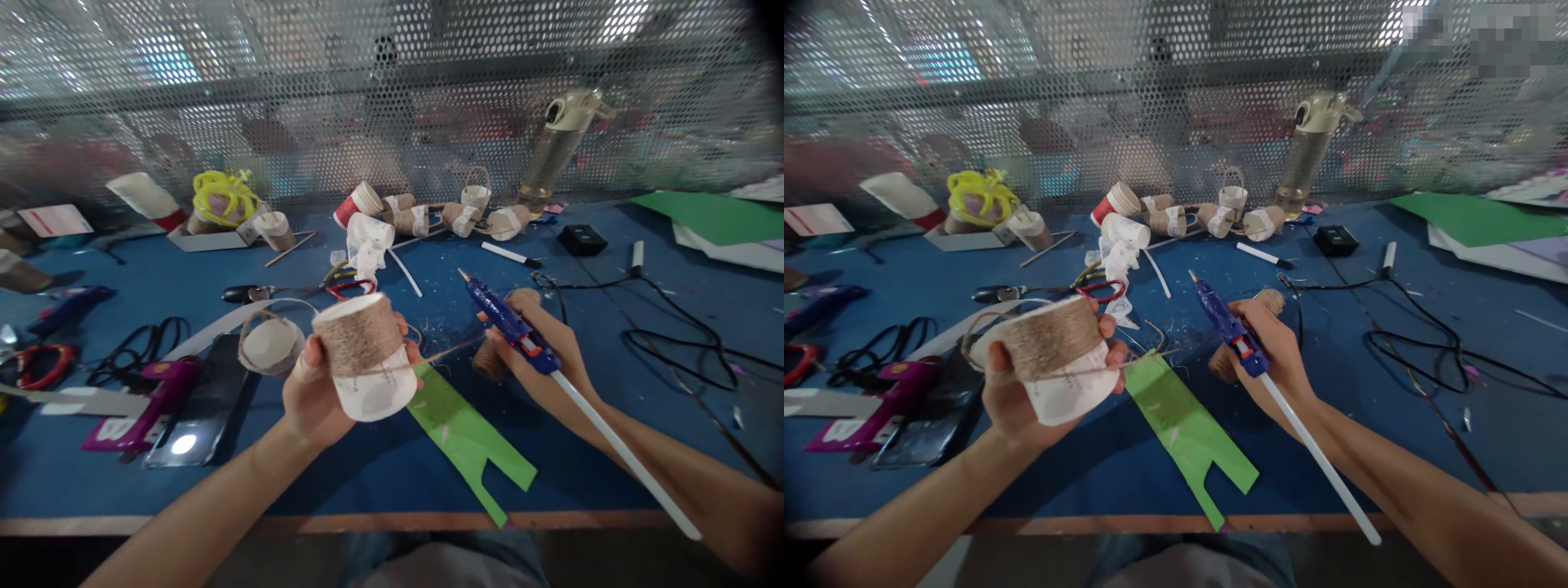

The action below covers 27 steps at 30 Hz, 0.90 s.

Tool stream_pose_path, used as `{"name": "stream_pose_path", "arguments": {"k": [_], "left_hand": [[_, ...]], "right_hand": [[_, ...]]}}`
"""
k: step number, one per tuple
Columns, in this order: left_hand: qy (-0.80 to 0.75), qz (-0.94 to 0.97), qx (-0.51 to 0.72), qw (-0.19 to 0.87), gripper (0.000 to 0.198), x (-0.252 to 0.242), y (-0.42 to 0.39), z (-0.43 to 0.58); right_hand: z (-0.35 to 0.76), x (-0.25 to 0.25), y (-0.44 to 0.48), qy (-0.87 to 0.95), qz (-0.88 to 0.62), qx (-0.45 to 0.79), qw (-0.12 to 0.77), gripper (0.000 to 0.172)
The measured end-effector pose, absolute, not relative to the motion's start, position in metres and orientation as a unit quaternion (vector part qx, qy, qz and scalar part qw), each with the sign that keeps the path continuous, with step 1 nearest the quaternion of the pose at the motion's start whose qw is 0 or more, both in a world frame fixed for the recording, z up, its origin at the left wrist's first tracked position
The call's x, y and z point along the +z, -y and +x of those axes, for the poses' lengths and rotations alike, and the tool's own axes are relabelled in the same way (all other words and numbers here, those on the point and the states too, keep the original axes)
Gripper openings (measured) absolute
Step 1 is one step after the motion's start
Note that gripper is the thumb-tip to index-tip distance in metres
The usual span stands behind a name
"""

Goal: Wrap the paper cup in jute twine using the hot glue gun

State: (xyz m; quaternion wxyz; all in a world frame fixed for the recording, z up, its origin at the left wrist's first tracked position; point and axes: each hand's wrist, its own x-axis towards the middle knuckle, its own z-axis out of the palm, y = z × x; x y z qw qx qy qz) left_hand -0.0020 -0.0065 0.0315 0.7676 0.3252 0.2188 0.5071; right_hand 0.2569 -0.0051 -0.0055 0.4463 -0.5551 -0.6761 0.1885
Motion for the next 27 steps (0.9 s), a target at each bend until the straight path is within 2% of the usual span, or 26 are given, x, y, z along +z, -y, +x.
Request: {"name": "stream_pose_path", "arguments": {"k": [4,10,15,20,27], "left_hand": [[-0.242,0.341,0.487,0.767,0.056,0.026,0.005,-0.002],[-0.320,0.341,0.529,0.708,0.045,0.018,-0.002,0.001],[-0.329,0.352,0.527,0.700,0.046,0.018,-0.005,0.004],[-0.338,0.355,0.524,0.697,0.046,0.016,-0.003,0.004],[-0.333,0.352,0.530,0.696,0.042,0.019,-0.001,0.006]], "right_hand": [[0.252,-0.004,0.011,0.654,-0.554,0.226,0.463,0.013],[0.245,-0.002,0.031,0.646,-0.511,0.261,0.503,0.019],[0.244,0.007,0.039,0.715,-0.491,0.264,0.422,0.021],[0.241,0.008,0.039,0.704,-0.488,0.301,0.419,0.030],[0.242,0.008,0.039,0.724,-0.468,0.317,0.395,0.023]]}}
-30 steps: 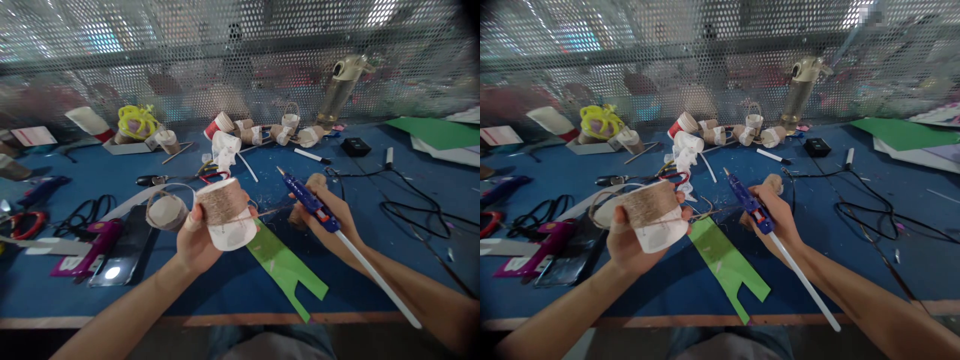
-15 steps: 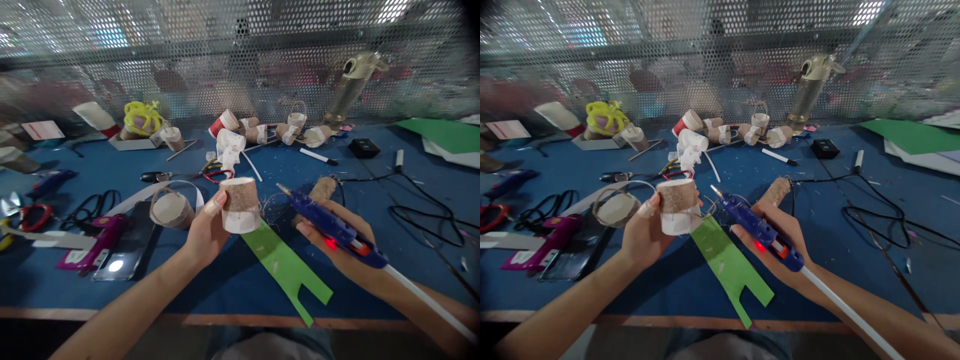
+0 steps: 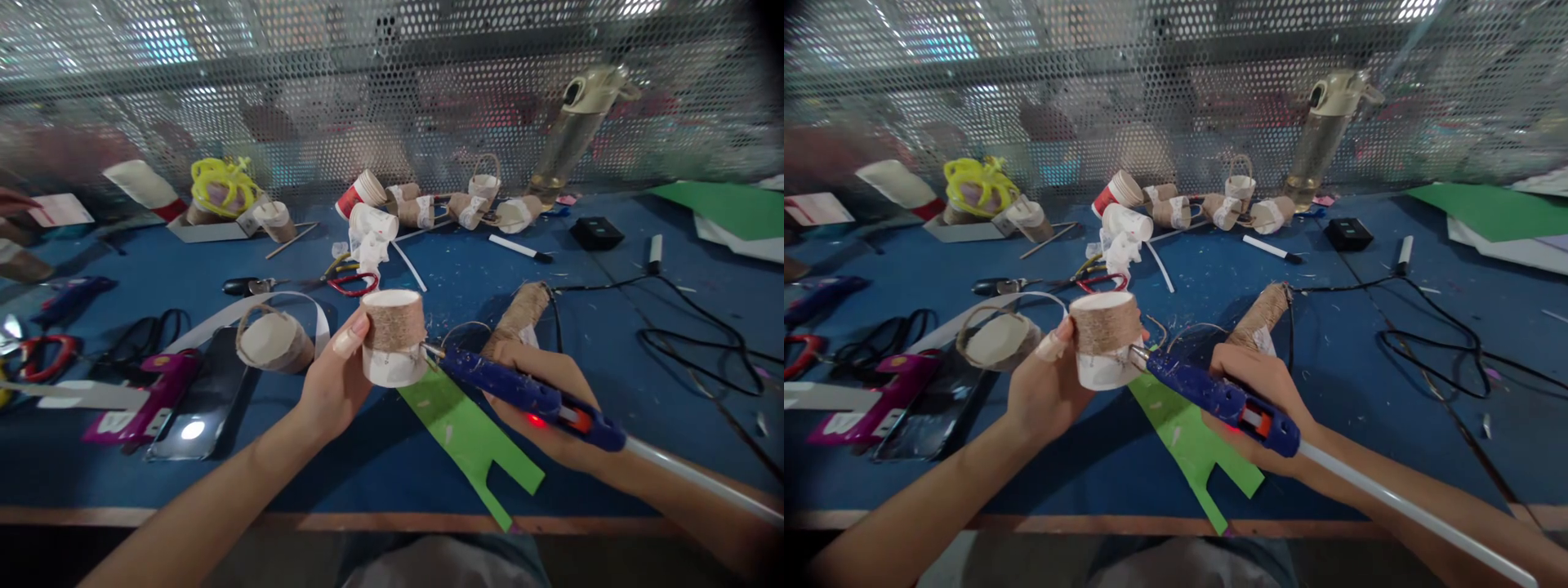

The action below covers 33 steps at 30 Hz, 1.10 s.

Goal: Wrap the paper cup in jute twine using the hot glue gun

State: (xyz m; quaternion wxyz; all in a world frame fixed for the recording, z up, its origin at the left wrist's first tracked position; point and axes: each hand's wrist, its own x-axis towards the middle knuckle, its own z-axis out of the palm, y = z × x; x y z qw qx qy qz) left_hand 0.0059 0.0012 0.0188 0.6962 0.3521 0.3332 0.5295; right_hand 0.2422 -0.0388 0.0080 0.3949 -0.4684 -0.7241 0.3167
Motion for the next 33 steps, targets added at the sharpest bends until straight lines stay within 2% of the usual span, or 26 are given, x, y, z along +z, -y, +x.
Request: {"name": "stream_pose_path", "arguments": {"k": [17,25,33], "left_hand": [[-0.308,0.377,0.538,0.688,0.040,0.010,-0.003,0.003],[-0.326,0.396,0.549,0.660,0.049,0.006,-0.001,0.002],[-0.319,0.421,0.551,0.647,0.044,0.003,-0.001,0.002]], "right_hand": [[0.243,0.013,0.042,0.767,-0.451,0.264,0.372,0.026],[0.242,0.013,0.043,0.762,-0.458,0.263,0.374,0.028],[0.242,0.012,0.044,0.778,-0.439,0.248,0.376,0.027]]}}
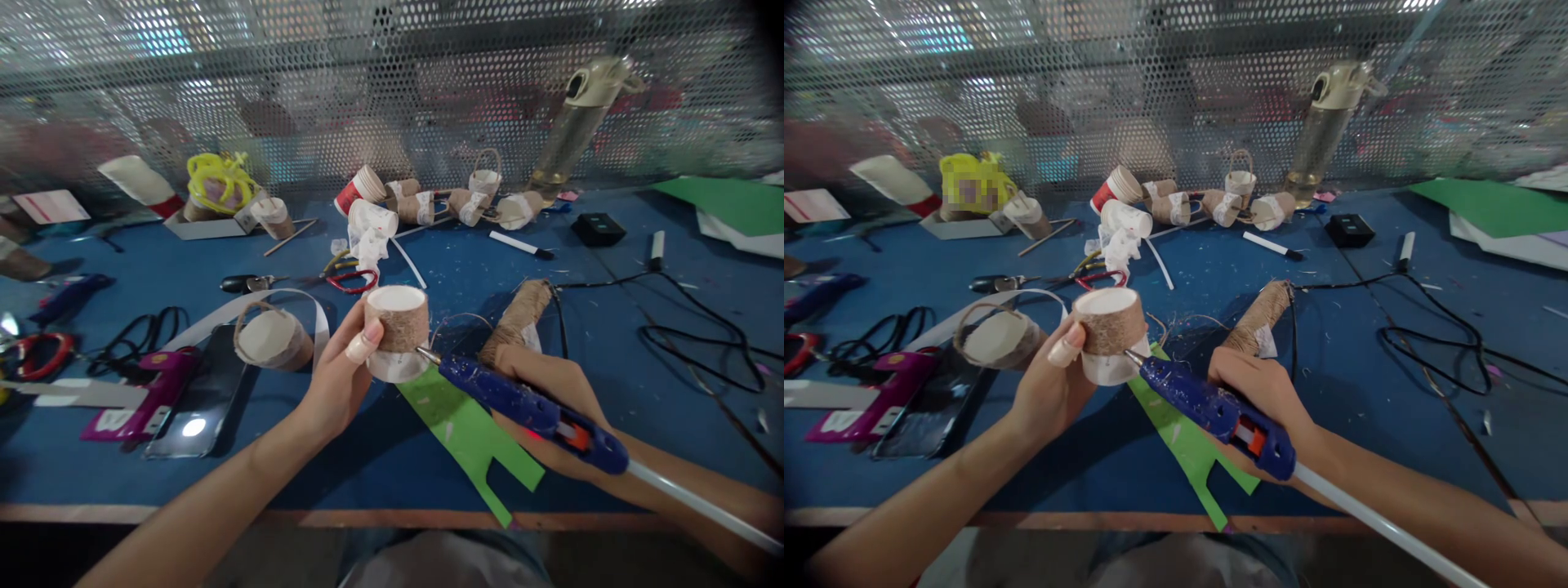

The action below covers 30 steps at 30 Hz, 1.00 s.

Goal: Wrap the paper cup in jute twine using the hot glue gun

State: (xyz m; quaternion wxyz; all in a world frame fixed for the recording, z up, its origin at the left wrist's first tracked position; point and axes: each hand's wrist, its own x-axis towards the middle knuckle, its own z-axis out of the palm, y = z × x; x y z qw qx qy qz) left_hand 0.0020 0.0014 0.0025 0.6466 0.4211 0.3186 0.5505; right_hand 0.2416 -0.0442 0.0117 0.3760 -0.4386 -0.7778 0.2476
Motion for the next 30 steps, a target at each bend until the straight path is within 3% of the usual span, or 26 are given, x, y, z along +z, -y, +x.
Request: {"name": "stream_pose_path", "arguments": {"k": [18,30], "left_hand": [[-0.332,0.452,0.553,0.615,0.040,0.0005,-0.0019,0.0007],[-0.331,0.416,0.565,0.631,0.038,-0.0021,-0.0016,0.0008]], "right_hand": [[0.2414,0.0163,0.0431,0.800,-0.458,0.206,0.328,0.024],[0.2407,0.0148,0.0423,0.776,-0.482,0.213,0.347,0.025]]}}
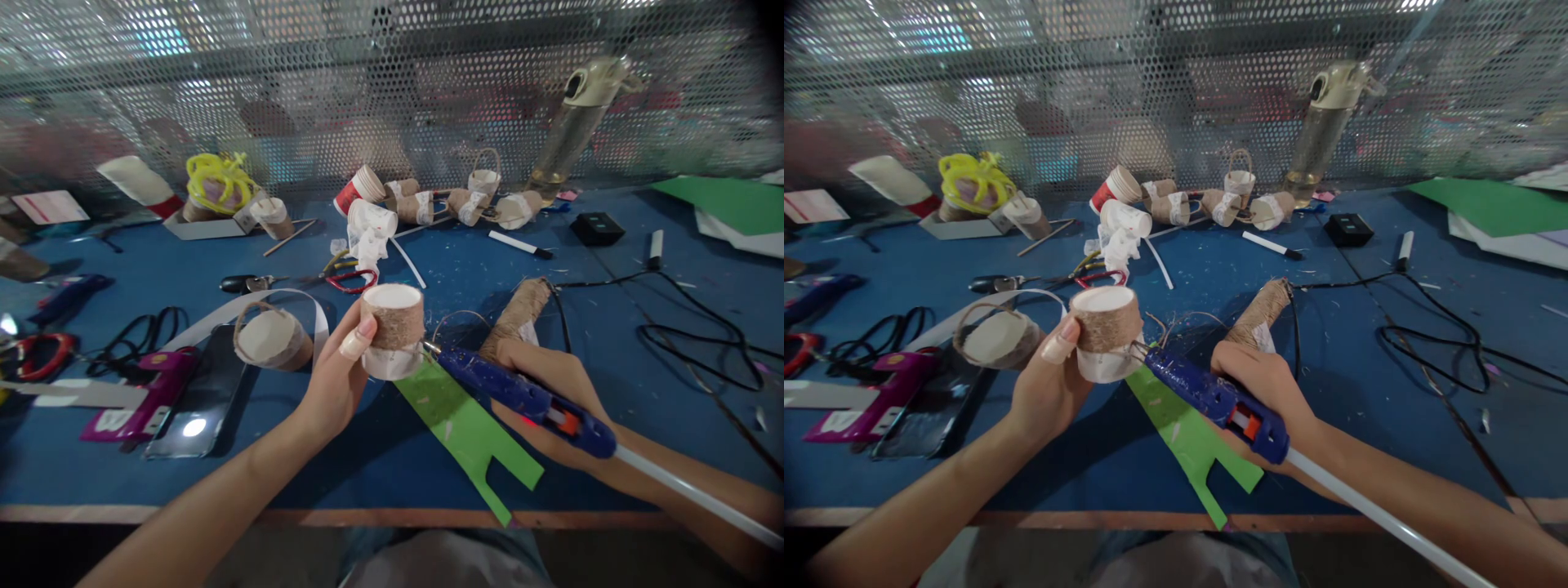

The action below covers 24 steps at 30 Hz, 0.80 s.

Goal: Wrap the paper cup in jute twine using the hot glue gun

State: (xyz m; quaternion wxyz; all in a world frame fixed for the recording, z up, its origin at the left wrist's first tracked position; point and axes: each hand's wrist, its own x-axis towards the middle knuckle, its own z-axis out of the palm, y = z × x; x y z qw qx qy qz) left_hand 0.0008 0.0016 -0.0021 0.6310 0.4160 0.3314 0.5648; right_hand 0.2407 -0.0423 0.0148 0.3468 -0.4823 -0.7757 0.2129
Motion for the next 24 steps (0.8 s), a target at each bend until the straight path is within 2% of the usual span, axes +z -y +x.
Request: {"name": "stream_pose_path", "arguments": {"k": [9,18,24], "left_hand": [[-0.346,0.420,0.548,0.635,0.055,-0.0002,-0.0002,0.0024],[-0.332,0.422,0.554,0.637,0.036,-0.0037,-0.0030,0.0015],[-0.332,0.391,0.564,0.647,0.036,-0.0039,-0.0045,0.0016]], "right_hand": [[0.2412,0.0124,0.0429,0.792,-0.457,0.218,0.339,0.025],[0.2407,0.0123,0.0434,0.791,-0.463,0.216,0.336,0.025],[0.2416,0.0139,0.0419,0.783,-0.474,0.214,0.340,0.027]]}}
